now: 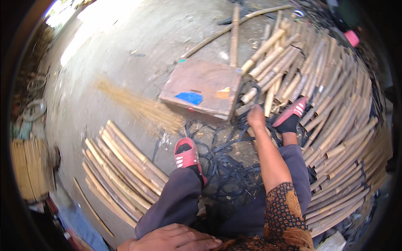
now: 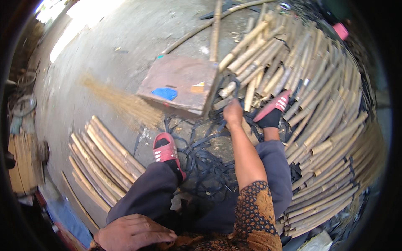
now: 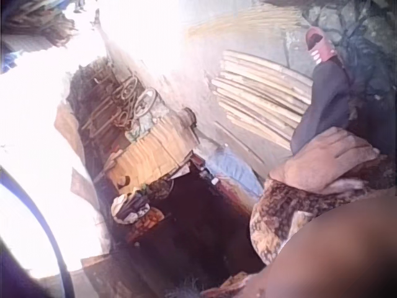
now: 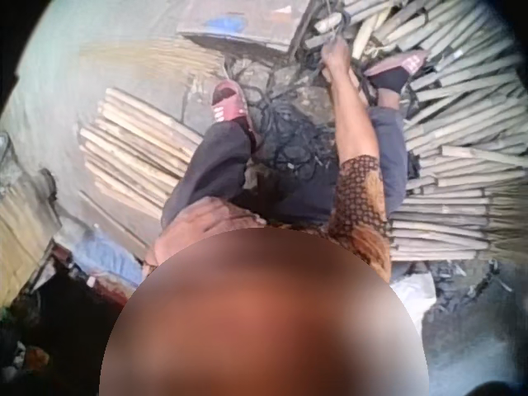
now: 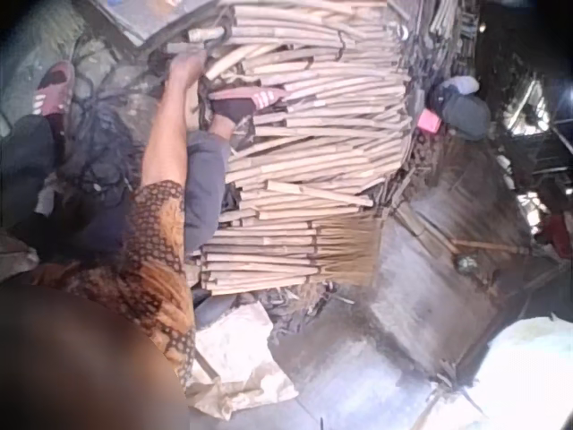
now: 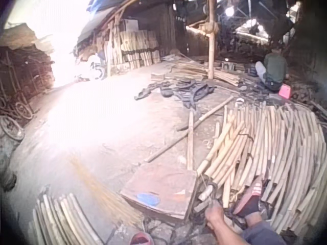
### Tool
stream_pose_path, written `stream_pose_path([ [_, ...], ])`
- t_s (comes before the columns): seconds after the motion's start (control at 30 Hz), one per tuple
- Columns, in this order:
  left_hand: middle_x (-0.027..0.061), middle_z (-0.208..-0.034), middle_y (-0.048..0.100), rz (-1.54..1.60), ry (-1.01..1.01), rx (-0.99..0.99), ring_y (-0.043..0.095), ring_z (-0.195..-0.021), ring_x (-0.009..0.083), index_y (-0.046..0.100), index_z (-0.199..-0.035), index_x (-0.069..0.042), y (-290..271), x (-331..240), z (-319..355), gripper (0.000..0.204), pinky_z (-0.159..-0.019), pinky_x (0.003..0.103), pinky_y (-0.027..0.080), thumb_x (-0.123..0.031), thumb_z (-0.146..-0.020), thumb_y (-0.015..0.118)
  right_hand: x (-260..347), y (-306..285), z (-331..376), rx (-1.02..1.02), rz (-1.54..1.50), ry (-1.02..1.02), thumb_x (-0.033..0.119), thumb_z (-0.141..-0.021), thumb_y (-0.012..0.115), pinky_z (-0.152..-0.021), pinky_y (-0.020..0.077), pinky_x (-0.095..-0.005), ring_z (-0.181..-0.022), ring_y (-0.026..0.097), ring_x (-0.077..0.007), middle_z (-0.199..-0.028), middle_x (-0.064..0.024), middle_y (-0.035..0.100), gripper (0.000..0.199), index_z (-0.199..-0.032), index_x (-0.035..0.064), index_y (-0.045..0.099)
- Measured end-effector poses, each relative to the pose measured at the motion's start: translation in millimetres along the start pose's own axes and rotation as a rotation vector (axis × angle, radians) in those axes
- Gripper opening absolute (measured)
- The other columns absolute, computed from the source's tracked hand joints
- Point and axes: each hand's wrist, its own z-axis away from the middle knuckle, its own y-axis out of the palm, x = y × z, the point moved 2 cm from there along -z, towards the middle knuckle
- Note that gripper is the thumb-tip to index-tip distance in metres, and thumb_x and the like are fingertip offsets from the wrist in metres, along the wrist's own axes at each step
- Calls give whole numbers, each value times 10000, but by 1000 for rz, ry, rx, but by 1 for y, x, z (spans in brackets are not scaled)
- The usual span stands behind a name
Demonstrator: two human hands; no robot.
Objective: The person assembles brooms by gathering straw bristles, attaching them to wooden handles, and securing them with black straps. The person repeatedly ties the bristles to the handle and places the finished brooms aside.
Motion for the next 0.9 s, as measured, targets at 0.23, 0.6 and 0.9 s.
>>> stream_pose_path([
  [0.23,139,-1245,704,293,269,12,683,-1093,320,649,-1343,-34,-8,44,34,517,-955,422,525,-400,-985,718,69,-8,96,-101,-636,-393,164,-1098,489,-802,487,-331,-836,582,-160,-920,-77,660,266,-1184,-15,668],
  [0.6,230,-1212,678,656,-1245,-1193,684,-1077,328,528,-1413,108,-55,480,41,930,-874,431,578,-661,-921,701,45,42,189,355,-538,-402,157,-1099,545,-696,398,-259,-779,486,-73,-863,20,558,214,-1189,19,681],
  [0.9,308,-1609,356,144,-1572,-1131,413,-1478,431,394,-1489,94,-68,516,-29,1069,-1189,469,416,-565,-798,873,-8,52,201,423,-494,-152,145,-1089,555,-806,504,-294,-886,608,-110,-961,-56,697,216,-1169,-7,687],
])
